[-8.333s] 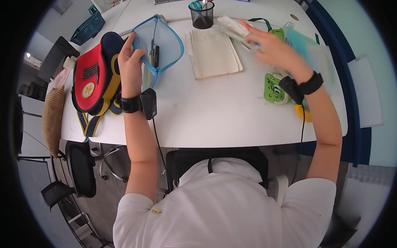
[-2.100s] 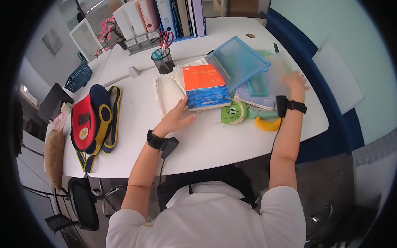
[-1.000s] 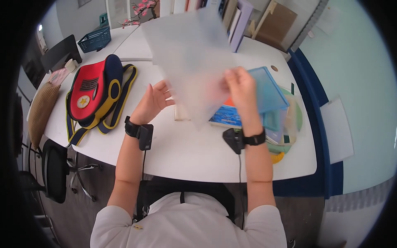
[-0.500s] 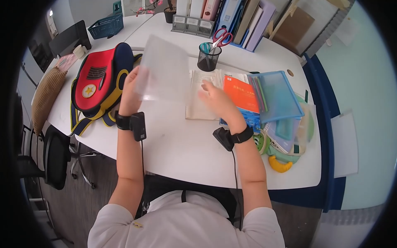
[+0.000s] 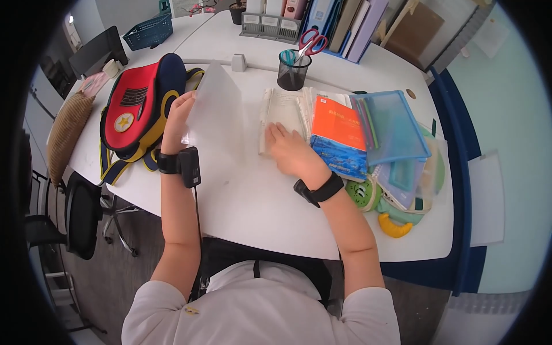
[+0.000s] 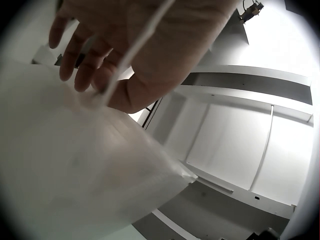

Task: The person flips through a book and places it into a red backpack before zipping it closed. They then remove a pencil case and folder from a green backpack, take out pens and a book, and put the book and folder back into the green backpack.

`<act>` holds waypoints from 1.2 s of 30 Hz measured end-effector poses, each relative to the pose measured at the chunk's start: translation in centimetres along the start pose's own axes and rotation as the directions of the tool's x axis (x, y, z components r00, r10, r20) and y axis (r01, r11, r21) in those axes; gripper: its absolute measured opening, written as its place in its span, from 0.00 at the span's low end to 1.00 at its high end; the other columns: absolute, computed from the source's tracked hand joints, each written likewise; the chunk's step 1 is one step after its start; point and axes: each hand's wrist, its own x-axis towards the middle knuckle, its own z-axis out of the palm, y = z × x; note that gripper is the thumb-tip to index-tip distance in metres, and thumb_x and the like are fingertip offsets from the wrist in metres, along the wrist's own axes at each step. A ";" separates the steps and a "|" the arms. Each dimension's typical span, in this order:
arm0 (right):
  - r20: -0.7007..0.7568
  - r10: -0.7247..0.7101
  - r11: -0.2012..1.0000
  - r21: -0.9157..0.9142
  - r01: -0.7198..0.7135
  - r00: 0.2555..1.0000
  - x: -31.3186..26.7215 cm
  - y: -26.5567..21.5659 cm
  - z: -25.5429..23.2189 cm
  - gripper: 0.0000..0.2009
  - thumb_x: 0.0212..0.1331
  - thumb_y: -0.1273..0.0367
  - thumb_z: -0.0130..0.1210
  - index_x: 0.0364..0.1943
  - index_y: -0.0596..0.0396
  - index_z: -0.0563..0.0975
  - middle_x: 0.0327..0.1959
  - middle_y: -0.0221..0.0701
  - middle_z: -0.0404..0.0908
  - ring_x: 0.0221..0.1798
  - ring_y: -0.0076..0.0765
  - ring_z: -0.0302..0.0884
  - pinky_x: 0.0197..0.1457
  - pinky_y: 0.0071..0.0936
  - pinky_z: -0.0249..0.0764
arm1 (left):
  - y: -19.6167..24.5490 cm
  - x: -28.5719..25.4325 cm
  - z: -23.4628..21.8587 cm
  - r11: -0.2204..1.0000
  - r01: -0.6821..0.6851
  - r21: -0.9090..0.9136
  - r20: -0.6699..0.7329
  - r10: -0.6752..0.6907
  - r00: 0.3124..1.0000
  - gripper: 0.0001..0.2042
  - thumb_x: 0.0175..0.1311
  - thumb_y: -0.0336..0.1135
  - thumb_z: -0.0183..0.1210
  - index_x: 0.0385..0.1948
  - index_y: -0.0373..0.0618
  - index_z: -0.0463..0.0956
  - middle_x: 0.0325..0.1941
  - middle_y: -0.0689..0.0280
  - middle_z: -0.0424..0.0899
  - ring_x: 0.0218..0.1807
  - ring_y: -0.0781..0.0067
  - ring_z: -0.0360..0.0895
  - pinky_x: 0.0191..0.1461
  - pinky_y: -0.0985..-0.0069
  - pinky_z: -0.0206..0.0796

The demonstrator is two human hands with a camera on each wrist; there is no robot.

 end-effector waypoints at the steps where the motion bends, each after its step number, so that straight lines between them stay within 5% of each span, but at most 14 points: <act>1: -0.052 0.023 0.999 0.035 -0.021 0.998 0.1 -0.2 -0.3 0.29 0.44 0.79 0.47 0.57 0.70 0.60 0.59 0.52 0.62 0.58 0.53 0.66 0.56 0.41 0.68 | -0.2 0.1 -0.3 0.998 -0.013 0.063 0.020 0.012 1.000 0.09 0.57 0.32 0.51 0.18 0.44 0.70 0.18 0.80 0.65 0.22 0.91 0.57 0.27 0.87 0.49; 5: -0.353 0.163 0.974 0.204 -0.094 0.921 0.7 -0.1 -0.4 0.25 0.45 0.78 0.47 0.53 0.70 0.62 0.54 0.55 0.66 0.47 0.57 0.73 0.50 0.43 0.71 | 0.0 0.0 -0.1 0.959 -0.125 0.255 0.139 0.092 0.986 0.07 0.50 0.29 0.52 0.15 0.43 0.68 0.17 0.78 0.64 0.23 0.89 0.57 0.26 0.85 0.49; 8: -0.061 0.362 0.901 0.280 -0.332 0.930 0.6 -0.1 -2.6 0.16 0.48 0.78 0.48 0.44 0.70 0.66 0.44 0.57 0.73 0.45 0.59 0.74 0.45 0.43 0.73 | -0.6 -0.1 0.9 0.908 -0.151 0.391 0.185 0.083 0.979 0.06 0.48 0.29 0.53 0.15 0.41 0.68 0.17 0.76 0.65 0.23 0.87 0.59 0.25 0.83 0.51; 11: -0.061 0.404 0.891 0.251 -0.378 0.913 0.3 0.8 -2.8 0.08 0.51 0.76 0.47 0.34 0.69 0.69 0.29 0.55 0.75 0.35 0.61 0.75 0.37 0.46 0.73 | -1.4 -0.8 3.4 0.835 -0.140 0.533 0.225 0.020 0.974 0.08 0.51 0.31 0.53 0.16 0.40 0.68 0.18 0.74 0.66 0.24 0.86 0.61 0.28 0.83 0.53; 14: -0.290 0.415 0.894 0.305 -0.328 0.862 -0.4 2.6 -3.8 0.08 0.52 0.74 0.47 0.30 0.70 0.70 0.22 0.55 0.73 0.30 0.61 0.74 0.35 0.46 0.72 | -2.6 -1.2 5.0 0.801 -0.099 0.590 0.268 -0.079 0.960 0.08 0.52 0.33 0.54 0.17 0.40 0.69 0.18 0.74 0.66 0.25 0.84 0.62 0.30 0.83 0.55; 20: -0.345 0.563 0.811 0.404 -0.423 0.751 -1.3 1.0 -8.1 0.09 0.54 0.74 0.46 0.34 0.69 0.70 0.24 0.54 0.74 0.28 0.62 0.73 0.34 0.47 0.71 | -2.8 0.2 3.0 0.824 -0.030 0.566 0.210 -0.109 0.972 0.08 0.51 0.34 0.55 0.19 0.40 0.73 0.21 0.73 0.71 0.28 0.84 0.64 0.33 0.83 0.56; 23: -0.352 0.445 0.888 0.292 -0.355 0.823 -0.9 -0.8 -7.7 0.13 0.53 0.75 0.47 0.41 0.71 0.69 0.32 0.55 0.75 0.34 0.60 0.74 0.39 0.44 0.72 | -1.3 0.2 1.0 0.830 -0.002 0.557 0.168 -0.111 0.979 0.08 0.51 0.35 0.55 0.22 0.40 0.76 0.23 0.73 0.74 0.30 0.84 0.65 0.35 0.83 0.56; 26: -0.534 0.061 0.995 -0.031 -0.091 0.843 0.0 -2.7 -4.2 0.18 0.51 0.75 0.48 0.48 0.70 0.67 0.43 0.53 0.74 0.44 0.54 0.74 0.44 0.36 0.72 | 0.0 0.1 -0.9 0.825 0.041 0.563 0.138 -0.142 0.980 0.10 0.53 0.37 0.54 0.26 0.39 0.78 0.26 0.72 0.76 0.32 0.83 0.68 0.39 0.84 0.58; 29: -0.234 0.027 0.986 -0.152 -0.064 0.972 0.3 -4.8 -0.4 0.21 0.49 0.75 0.49 0.50 0.69 0.67 0.51 0.49 0.71 0.52 0.47 0.71 0.49 0.36 0.70 | 0.0 0.5 -2.4 0.877 0.120 0.464 0.148 -0.211 0.966 0.11 0.56 0.37 0.53 0.31 0.38 0.78 0.28 0.70 0.78 0.36 0.81 0.72 0.43 0.82 0.61; 32: -0.279 -0.011 0.954 -0.291 -0.074 0.960 0.2 -5.3 1.5 0.22 0.47 0.75 0.50 0.50 0.67 0.68 0.51 0.45 0.72 0.53 0.43 0.71 0.50 0.42 0.69 | -1.5 1.0 -2.2 0.935 0.194 0.297 0.092 -0.230 0.969 0.14 0.59 0.40 0.53 0.34 0.39 0.79 0.37 0.68 0.79 0.42 0.77 0.72 0.49 0.79 0.62; 35: -0.311 0.005 0.954 -0.285 -0.098 0.950 0.3 -5.4 1.4 0.22 0.46 0.74 0.52 0.49 0.67 0.69 0.50 0.44 0.72 0.54 0.43 0.69 0.51 0.48 0.67 | -2.2 1.0 -0.8 0.921 0.388 0.024 0.050 -0.389 0.920 0.32 0.62 0.61 0.44 0.49 0.36 0.69 0.52 0.58 0.72 0.55 0.74 0.64 0.58 0.75 0.56; 36: -0.293 0.009 0.955 -0.281 -0.095 0.956 0.3 -5.4 1.4 0.22 0.46 0.74 0.52 0.49 0.67 0.69 0.49 0.43 0.72 0.55 0.44 0.69 0.51 0.48 0.67 | -4.4 2.1 -1.5 0.934 0.356 0.010 -0.005 -0.356 0.934 0.34 0.62 0.63 0.42 0.51 0.35 0.68 0.53 0.57 0.71 0.55 0.73 0.64 0.59 0.75 0.56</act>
